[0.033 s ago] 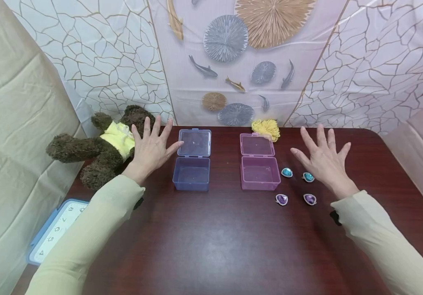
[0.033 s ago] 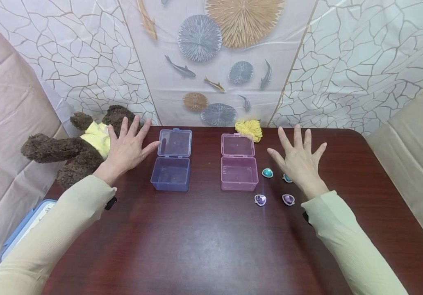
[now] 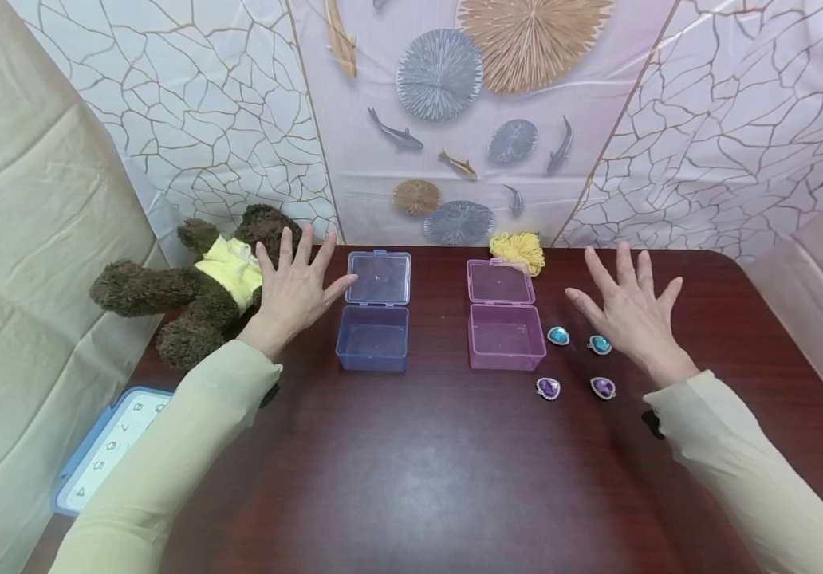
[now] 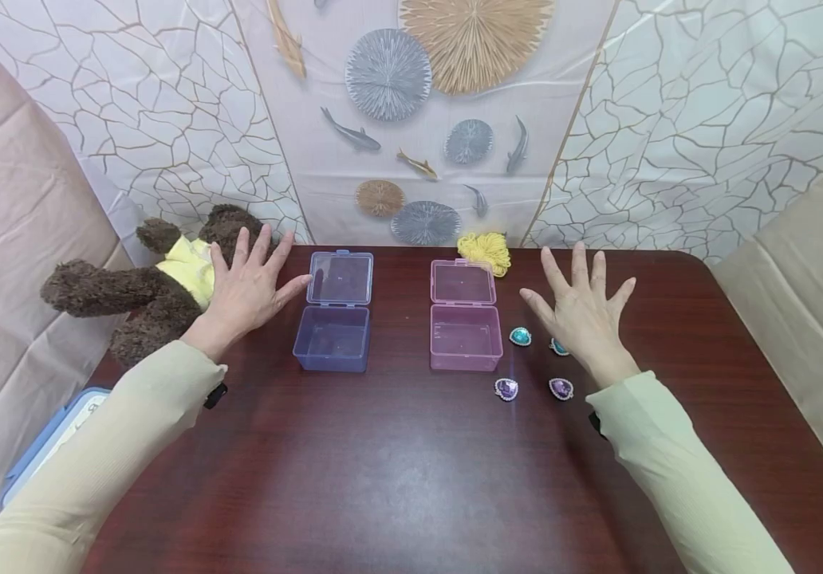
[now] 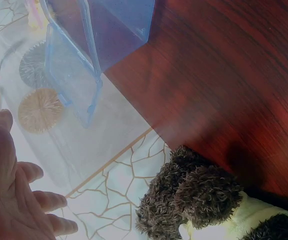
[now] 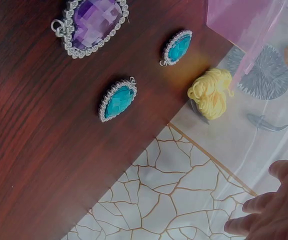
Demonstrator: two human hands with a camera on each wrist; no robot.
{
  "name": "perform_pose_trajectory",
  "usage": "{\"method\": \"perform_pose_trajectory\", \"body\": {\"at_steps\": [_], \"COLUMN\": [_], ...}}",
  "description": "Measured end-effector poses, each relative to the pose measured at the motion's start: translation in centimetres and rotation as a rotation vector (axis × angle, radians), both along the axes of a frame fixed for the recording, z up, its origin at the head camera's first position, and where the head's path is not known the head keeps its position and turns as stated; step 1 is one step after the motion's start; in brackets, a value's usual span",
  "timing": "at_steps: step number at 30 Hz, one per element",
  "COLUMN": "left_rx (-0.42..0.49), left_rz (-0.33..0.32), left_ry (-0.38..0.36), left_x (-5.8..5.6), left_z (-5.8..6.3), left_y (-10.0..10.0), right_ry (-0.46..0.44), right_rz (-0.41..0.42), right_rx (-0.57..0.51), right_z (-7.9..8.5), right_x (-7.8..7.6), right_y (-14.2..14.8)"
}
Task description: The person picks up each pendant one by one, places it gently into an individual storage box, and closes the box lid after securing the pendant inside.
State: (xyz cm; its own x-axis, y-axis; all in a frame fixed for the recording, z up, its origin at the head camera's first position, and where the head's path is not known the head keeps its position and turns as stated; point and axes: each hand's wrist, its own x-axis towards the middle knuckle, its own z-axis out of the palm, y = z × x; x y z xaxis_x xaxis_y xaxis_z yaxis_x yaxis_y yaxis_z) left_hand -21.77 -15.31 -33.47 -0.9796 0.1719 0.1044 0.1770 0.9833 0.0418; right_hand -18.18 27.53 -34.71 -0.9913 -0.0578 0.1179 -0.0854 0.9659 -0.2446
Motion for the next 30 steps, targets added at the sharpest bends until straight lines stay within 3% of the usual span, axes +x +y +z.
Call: {"method": "perform_pose_trajectory", "body": {"at_steps": [10,15,17,19,23,30], "left_rx": [0.002,-0.004,0.035,0.141,0.455,0.927], "left_rz": [-0.001,-0.010,-0.026,-0.049,-0.104,-0.103], "left_ry": [0.003,-0.001,-0.001,-0.023,-0.111,-0.374], "left_x": [0.2,0.4,0.5,0.7,1.4,2.7], "left_z": [0.1,0.0,-0.1,-0.4,-1.2,-4.1], "left_y": [0.0,0.0,0.0,-0.1,-0.4,-1.2], "right_ry": [0.001,0.019,0.042,0.076,0.148,0.037], "right_rz": [0.000,-0.002,0.008,0.031,0.089,0.110], "right_rx": [-0.016,-0.075,-0.119,-0.176,-0.297,-0.413], "right_z": [-0.1,-0.4,-0.5,-0.7,-1.3,-3.6], "right_x": [0.3,0.6,0.7,0.9,1.0,0.9], "right_y": [0.2,0.5,0.6,0.8,0.9,1.3]}}
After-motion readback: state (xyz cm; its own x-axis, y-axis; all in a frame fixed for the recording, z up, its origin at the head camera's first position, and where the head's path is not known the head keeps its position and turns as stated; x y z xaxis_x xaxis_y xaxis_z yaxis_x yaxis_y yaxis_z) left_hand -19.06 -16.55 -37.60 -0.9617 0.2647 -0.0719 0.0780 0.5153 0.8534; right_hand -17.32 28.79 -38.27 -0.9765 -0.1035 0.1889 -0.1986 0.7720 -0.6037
